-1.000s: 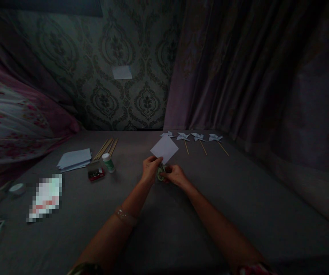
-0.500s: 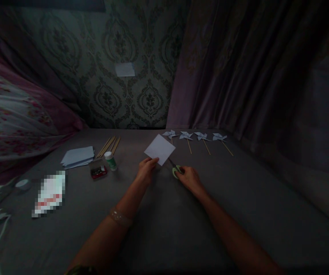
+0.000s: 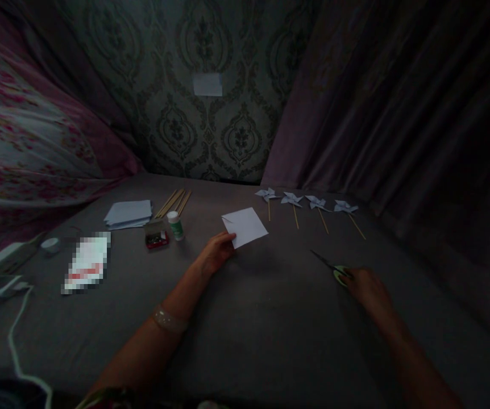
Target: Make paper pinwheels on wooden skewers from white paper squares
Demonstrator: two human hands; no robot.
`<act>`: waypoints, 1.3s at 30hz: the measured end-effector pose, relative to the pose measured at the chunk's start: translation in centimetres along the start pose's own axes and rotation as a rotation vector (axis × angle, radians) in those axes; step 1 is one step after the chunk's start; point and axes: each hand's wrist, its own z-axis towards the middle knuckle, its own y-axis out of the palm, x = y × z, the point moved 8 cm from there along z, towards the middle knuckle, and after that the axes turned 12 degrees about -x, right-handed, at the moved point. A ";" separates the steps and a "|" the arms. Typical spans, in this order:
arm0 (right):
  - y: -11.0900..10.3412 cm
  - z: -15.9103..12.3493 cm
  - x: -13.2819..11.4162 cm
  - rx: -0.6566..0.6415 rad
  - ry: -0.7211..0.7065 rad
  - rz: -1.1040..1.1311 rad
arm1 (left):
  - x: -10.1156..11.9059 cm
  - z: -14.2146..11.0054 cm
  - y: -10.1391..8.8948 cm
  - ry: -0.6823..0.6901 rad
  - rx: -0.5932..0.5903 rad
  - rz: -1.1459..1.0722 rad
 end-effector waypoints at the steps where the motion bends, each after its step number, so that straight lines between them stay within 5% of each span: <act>1: 0.3 0.1 0.5 -0.003 -0.012 -0.012 | 0.0 -0.1 0.1 0.003 -0.014 -0.001; 5: 0.4 -0.3 1.6 -0.086 0.058 -0.025 | 0.0 -0.3 0.3 0.002 -0.038 0.012; 8: -2.9 -1.2 -0.5 0.080 0.115 0.025 | -0.2 -0.3 0.4 -0.001 -0.045 0.038; 11: -4.5 -0.9 -7.1 0.062 -0.187 0.506 | -0.5 -0.4 0.3 0.000 -0.039 0.084; 15: -3.7 0.5 -15.8 -0.059 -0.367 0.739 | -1.1 -0.7 0.7 -0.012 -0.055 0.123; 19: -2.1 1.3 -20.1 -0.130 -0.460 1.113 | -1.8 -1.0 1.0 -0.051 -0.065 0.143; 26: -2.4 0.2 -19.9 0.128 -0.437 0.813 | -1.6 -1.0 0.9 0.005 -0.035 0.221; 31: -1.6 0.0 -20.3 0.127 -0.442 0.683 | -1.3 -0.8 0.2 0.041 0.039 0.402; 39: 0.0 -0.3 -20.8 0.001 -0.319 0.481 | 0.4 -1.2 -0.2 0.211 0.132 1.071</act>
